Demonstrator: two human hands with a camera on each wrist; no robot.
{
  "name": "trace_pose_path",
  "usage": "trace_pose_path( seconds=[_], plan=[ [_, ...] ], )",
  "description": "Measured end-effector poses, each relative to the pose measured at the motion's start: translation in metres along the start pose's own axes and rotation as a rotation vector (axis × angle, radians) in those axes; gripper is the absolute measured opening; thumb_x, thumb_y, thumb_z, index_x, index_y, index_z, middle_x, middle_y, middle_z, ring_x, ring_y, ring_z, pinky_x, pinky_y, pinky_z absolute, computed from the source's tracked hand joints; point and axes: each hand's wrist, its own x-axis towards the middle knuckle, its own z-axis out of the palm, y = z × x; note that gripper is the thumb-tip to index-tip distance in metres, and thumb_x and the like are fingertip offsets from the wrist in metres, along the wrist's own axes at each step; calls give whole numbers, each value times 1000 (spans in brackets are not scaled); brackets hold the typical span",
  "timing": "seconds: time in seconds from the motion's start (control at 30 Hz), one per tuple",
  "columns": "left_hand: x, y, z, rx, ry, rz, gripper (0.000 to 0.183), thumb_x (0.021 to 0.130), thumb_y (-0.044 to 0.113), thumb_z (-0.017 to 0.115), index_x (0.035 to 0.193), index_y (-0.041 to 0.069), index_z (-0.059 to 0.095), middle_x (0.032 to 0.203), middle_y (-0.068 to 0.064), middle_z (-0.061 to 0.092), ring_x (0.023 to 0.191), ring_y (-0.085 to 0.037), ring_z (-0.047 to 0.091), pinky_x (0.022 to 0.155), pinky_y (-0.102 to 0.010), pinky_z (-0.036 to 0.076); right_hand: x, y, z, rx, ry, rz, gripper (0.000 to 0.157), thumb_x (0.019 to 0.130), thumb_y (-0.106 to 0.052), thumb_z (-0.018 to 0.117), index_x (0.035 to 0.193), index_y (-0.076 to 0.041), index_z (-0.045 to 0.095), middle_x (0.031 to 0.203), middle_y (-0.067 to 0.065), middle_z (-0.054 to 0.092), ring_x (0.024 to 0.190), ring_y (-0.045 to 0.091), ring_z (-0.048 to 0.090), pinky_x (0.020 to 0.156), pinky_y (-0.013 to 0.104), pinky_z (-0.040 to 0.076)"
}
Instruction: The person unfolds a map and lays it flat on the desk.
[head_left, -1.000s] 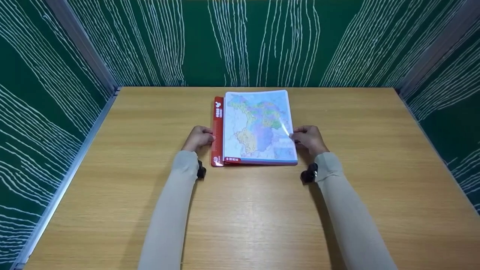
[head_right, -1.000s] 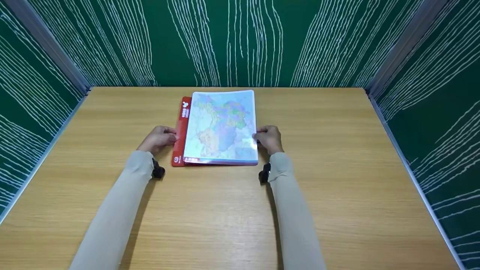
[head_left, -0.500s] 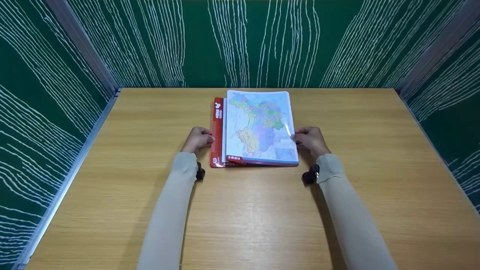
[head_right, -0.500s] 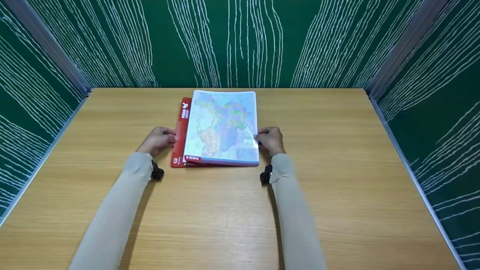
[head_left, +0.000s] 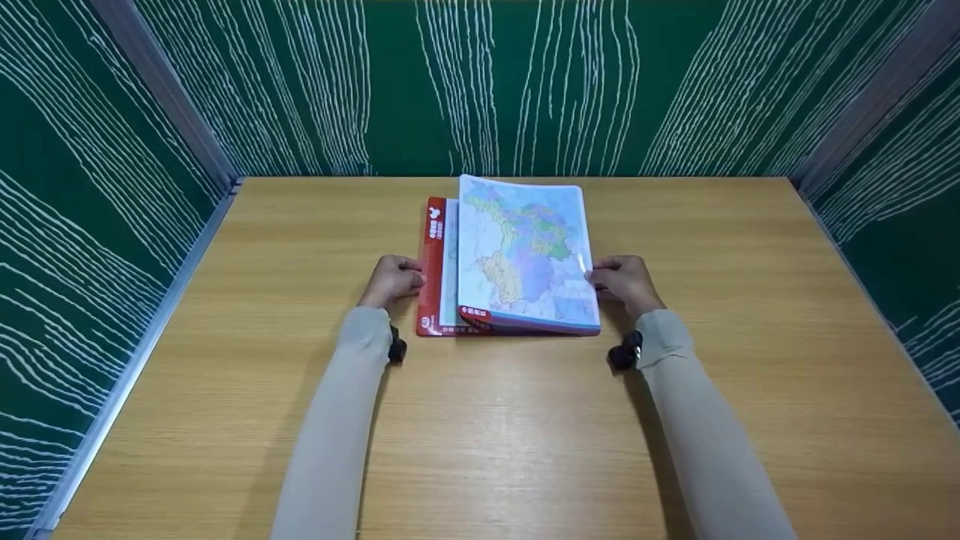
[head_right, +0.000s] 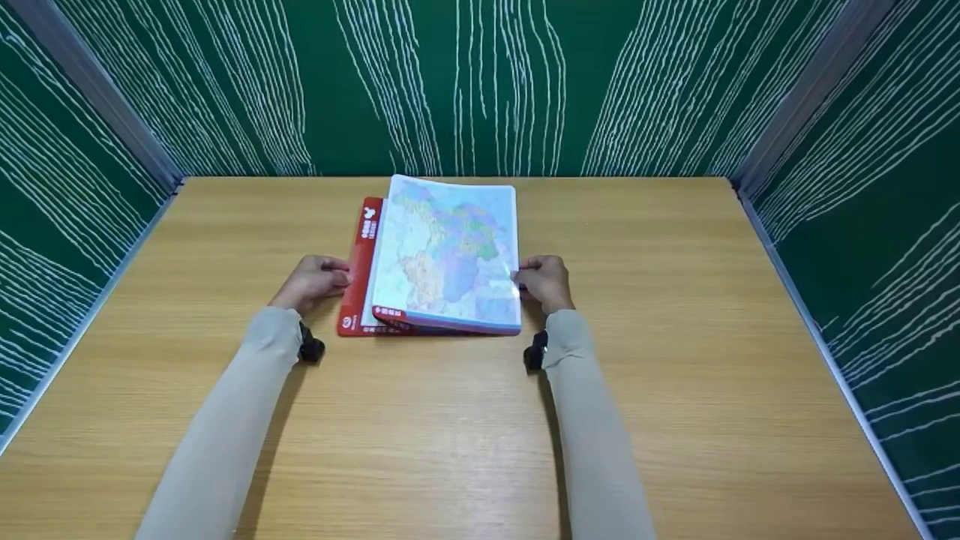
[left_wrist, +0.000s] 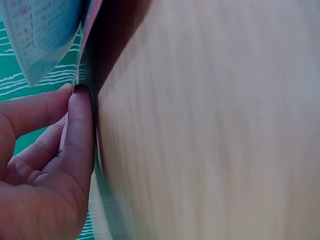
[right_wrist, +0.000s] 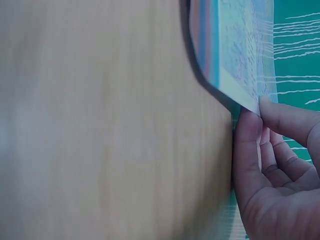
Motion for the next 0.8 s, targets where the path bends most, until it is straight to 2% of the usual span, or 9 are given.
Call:
trace_pose_path(
  seconds=[0.13,0.17,0.47,0.8],
  plan=[
    [0,-2,-2,18,5,46,35,85,-6,56,120,-7,60,93,-8,62,68,-7,59,64,-18,55,-1,2,-1,40,-11,-34,29,89,-8,63,114,6,56,83,-2,62,67,6,64,65,21,56],
    [-1,-2,-2,17,7,41,35,86,-6,56,121,-7,60,94,-9,62,68,-7,60,63,-18,54,0,2,-2,40,-6,-30,29,89,-8,64,113,6,57,83,-1,62,67,6,64,65,21,56],
    [-3,-1,-6,6,6,-10,35,88,-5,55,122,-3,60,99,-9,61,74,-10,60,64,-19,54,2,2,-4,-7,21,17,31,89,-7,63,119,3,58,103,10,61,74,8,64,68,23,57],
    [-2,-2,-12,4,7,-44,35,88,-5,56,122,-2,59,108,-12,61,82,-13,60,69,-21,55,1,2,-7,-21,18,17,31,89,-8,62,118,3,59,105,10,60,76,8,63,69,22,57]
  ],
)
